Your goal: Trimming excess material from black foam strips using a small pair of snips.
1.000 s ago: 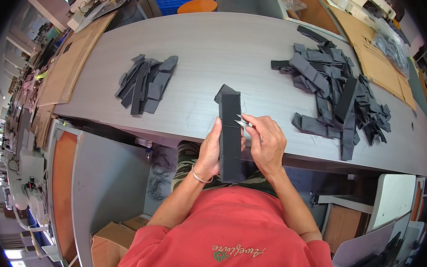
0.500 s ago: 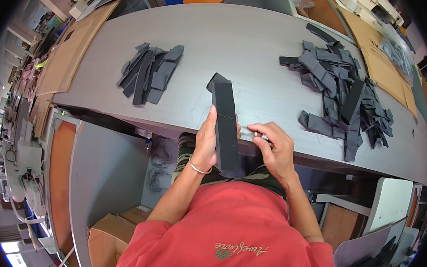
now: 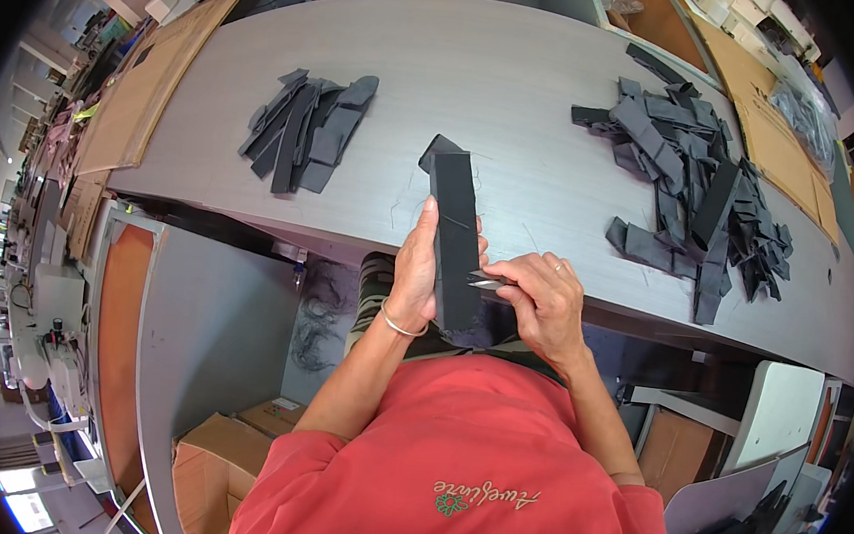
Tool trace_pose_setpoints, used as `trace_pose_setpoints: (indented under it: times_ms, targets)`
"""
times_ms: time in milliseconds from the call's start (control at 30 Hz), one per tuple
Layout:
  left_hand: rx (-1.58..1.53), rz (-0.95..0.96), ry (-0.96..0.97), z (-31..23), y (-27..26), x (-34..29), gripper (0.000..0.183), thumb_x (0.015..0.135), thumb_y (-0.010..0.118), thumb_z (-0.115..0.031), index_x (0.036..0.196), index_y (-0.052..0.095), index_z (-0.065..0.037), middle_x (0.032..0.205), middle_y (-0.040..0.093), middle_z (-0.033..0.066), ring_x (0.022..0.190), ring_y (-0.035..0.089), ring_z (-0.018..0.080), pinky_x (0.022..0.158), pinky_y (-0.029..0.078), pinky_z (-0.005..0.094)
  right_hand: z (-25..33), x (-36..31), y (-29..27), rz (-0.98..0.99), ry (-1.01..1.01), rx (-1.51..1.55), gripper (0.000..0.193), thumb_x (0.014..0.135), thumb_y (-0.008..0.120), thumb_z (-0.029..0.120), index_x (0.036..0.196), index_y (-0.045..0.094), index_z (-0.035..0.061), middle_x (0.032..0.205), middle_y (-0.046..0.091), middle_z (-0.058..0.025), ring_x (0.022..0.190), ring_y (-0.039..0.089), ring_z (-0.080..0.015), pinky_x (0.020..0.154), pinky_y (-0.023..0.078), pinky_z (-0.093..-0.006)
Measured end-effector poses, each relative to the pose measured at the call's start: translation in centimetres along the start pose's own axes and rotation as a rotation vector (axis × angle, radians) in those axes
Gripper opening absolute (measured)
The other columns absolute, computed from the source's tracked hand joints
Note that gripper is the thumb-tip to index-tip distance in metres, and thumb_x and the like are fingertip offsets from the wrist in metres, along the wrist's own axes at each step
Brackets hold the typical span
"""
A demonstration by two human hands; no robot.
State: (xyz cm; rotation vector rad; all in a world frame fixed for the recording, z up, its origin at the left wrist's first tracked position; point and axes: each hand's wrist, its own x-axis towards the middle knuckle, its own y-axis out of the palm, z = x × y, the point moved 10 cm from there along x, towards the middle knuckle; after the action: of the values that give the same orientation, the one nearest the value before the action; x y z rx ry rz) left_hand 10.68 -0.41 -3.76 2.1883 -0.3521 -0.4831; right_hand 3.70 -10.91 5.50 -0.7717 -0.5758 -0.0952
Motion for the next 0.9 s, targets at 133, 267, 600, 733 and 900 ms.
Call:
trace_pose_setpoints:
  times_ms: [133, 267, 600, 733, 900]
  targets:
    - [-0.006, 0.017, -0.016, 0.2, 0.5, -0.1, 0.051, 0.099, 0.037, -0.049, 0.102, 0.053, -0.002, 0.085, 0.056, 0.008, 0.073, 0.058, 0.0179, 0.062, 0.053, 0.0324, -0.2, -0.1, 0.1, -0.003, 0.013, -0.01, 0.019, 0.075, 0.069, 0.011, 0.094, 0.068, 0.0152, 0.075, 0.061, -0.0009, 0.062, 0.051, -0.0213, 0.058, 0.035, -0.0334]
    - [0.182, -0.119, -0.041, 0.2, -0.4, -0.5, 0.048, 0.1, 0.038, -0.047, 0.103, 0.054, -0.002, 0.084, 0.059, 0.0085, 0.071, 0.059, 0.0171, 0.063, 0.053, 0.0313, -3.0, 0.1, -1.1, -0.079, 0.179, 0.086, 0.017, 0.078, 0.066, 0.009, 0.095, 0.068, 0.0128, 0.076, 0.062, -0.0034, 0.066, 0.055, -0.0235, 0.064, 0.042, -0.0345]
    - [-0.04, 0.573, -0.453, 1.2, 4.7, -2.5, 0.104, 0.081, 0.022, -0.082, 0.145, 0.027, -0.001, 0.112, 0.058, 0.0289, 0.078, 0.06, 0.0295, 0.071, 0.051, 0.0355, -9.0, 0.2, 0.9, 0.089, 0.484, 0.692, 0.025, 0.085, 0.069, 0.014, 0.106, 0.06, 0.005, 0.087, 0.055, 0.0002, 0.075, 0.054, -0.0084, 0.067, 0.045, -0.024]
    - [-0.28, 0.668, -0.183, -1.6, 4.9, -1.3, 0.089, 0.089, 0.04, -0.068, 0.147, 0.025, -0.002, 0.13, 0.051, 0.0203, 0.104, 0.056, 0.0259, 0.087, 0.048, 0.0351, -10.7, -1.6, 1.8, -0.231, 0.786, 1.126, 0.012, 0.091, 0.065, 0.019, 0.088, 0.058, 0.0102, 0.066, 0.05, 0.0058, 0.045, 0.032, 0.0004, 0.039, 0.026, -0.0178]
    - [0.349, 0.341, -0.096, 2.0, 1.7, 1.0, 0.072, 0.088, 0.061, -0.013, 0.148, 0.021, -0.004, 0.136, 0.044, 0.0084, 0.107, 0.049, 0.0139, 0.091, 0.043, 0.0306, -8.6, -2.1, 4.1, -0.263, 0.881, 1.325, 0.014, 0.094, 0.06, 0.021, 0.092, 0.056, 0.008, 0.069, 0.052, 0.0039, 0.046, 0.034, -0.0014, 0.041, 0.028, -0.0184]
